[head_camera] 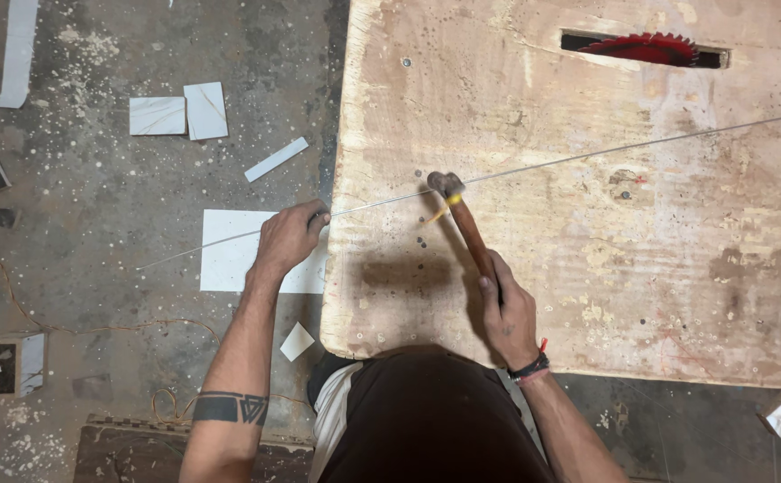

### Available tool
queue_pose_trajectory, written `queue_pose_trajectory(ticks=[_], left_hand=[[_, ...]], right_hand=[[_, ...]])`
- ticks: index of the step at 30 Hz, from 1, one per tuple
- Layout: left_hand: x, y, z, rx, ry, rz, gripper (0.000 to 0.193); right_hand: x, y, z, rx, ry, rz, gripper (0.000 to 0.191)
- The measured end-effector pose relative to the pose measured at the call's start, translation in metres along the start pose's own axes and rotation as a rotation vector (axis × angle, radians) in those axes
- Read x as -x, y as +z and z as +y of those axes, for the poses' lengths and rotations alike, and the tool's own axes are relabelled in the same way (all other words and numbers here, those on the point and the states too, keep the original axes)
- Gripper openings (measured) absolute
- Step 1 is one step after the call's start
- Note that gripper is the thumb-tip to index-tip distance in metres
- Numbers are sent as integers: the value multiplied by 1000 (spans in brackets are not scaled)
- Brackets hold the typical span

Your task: The person holds a long thin metal wire against a wooden workbench and hammers along its length to straighten it, sliding the wire by hand between hammer strikes and repositioning it repeatedly across the bench.

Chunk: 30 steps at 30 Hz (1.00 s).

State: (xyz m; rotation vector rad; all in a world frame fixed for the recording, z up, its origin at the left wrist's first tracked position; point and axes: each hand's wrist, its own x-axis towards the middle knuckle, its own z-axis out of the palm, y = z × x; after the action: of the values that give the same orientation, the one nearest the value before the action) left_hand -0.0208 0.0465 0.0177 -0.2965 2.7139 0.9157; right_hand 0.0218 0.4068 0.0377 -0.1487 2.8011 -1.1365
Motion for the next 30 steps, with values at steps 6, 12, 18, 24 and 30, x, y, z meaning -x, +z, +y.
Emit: queue_pose_trajectory(ticks=[6, 12, 18, 24, 30], left_hand=[[1, -3, 3, -5, 7, 2, 21], [3, -2, 2, -34, -6, 3, 22], [2, -2, 1, -43, 29, 26, 22], [1, -4, 1, -60, 4, -8, 23], [-1, -3, 1, -78, -43, -55, 23]], right_hand=[[-5, -5, -2, 8, -48, 10, 47], [-7, -9, 1, 83, 223, -89, 50], [-7, -12, 23, 66, 152, 77, 55], [-8, -20, 46, 63, 198, 96, 58], [-13, -22, 68, 96, 295, 72, 59]])
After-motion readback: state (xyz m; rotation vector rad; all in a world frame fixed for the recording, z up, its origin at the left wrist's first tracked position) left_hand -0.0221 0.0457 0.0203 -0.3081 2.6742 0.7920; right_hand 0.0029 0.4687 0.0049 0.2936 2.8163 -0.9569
